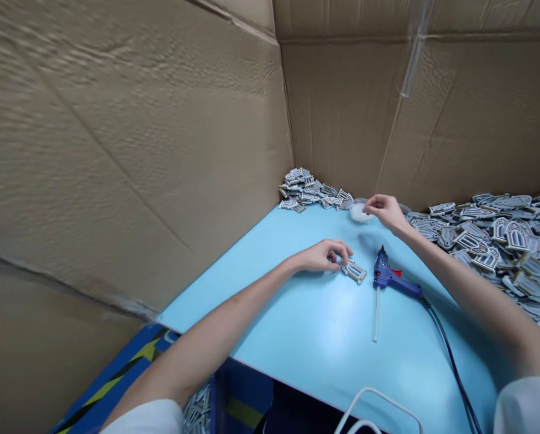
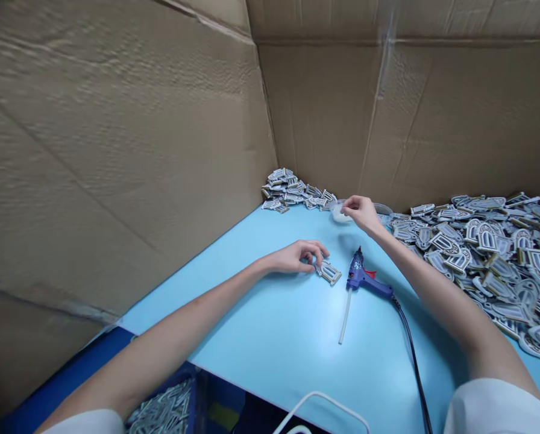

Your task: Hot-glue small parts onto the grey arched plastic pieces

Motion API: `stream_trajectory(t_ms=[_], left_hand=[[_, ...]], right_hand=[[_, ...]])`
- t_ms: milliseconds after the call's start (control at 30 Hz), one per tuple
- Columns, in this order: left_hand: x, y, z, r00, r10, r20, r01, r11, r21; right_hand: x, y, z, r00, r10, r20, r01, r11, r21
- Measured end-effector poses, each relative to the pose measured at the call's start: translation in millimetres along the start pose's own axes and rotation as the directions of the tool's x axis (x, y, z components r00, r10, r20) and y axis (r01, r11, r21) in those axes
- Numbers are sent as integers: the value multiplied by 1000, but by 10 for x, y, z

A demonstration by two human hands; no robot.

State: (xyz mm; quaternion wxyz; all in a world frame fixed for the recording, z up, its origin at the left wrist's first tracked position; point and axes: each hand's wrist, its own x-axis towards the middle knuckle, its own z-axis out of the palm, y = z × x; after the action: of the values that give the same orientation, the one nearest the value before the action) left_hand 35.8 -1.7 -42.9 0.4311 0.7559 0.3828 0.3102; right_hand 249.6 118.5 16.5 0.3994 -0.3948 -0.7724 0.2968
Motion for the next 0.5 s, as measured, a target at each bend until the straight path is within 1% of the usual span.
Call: stream_trajectory(t_ms=[67, 133, 233, 333, 433, 500], left_hand=[[11, 2, 31, 999, 11, -46, -14, 998, -67], [27, 6, 91, 992, 11, -128, -28, 991, -133], [43, 46, 225, 966, -13, -258, -46, 975, -218], [30, 128, 342, 947, -44, -318, -33, 972, -233], [3, 195, 393, 947, -56, -316, -14, 977, -214], [-10, 211, 399, 950, -50, -309, -21, 975, -223]], right_hand=[[-316, -46, -35, 998, 3, 66, -7, 998, 69], [-625, -84, -59, 992, 15, 129, -31, 992, 124], [-953, -129, -52, 981, 29, 193, -84, 956, 283], [-1077, -158, -5, 978, 24, 209, -103, 921, 375], [-1097, -185, 43, 982, 32, 188, -107, 908, 405], [-1107, -202, 65, 982, 53, 180, -124, 904, 410]])
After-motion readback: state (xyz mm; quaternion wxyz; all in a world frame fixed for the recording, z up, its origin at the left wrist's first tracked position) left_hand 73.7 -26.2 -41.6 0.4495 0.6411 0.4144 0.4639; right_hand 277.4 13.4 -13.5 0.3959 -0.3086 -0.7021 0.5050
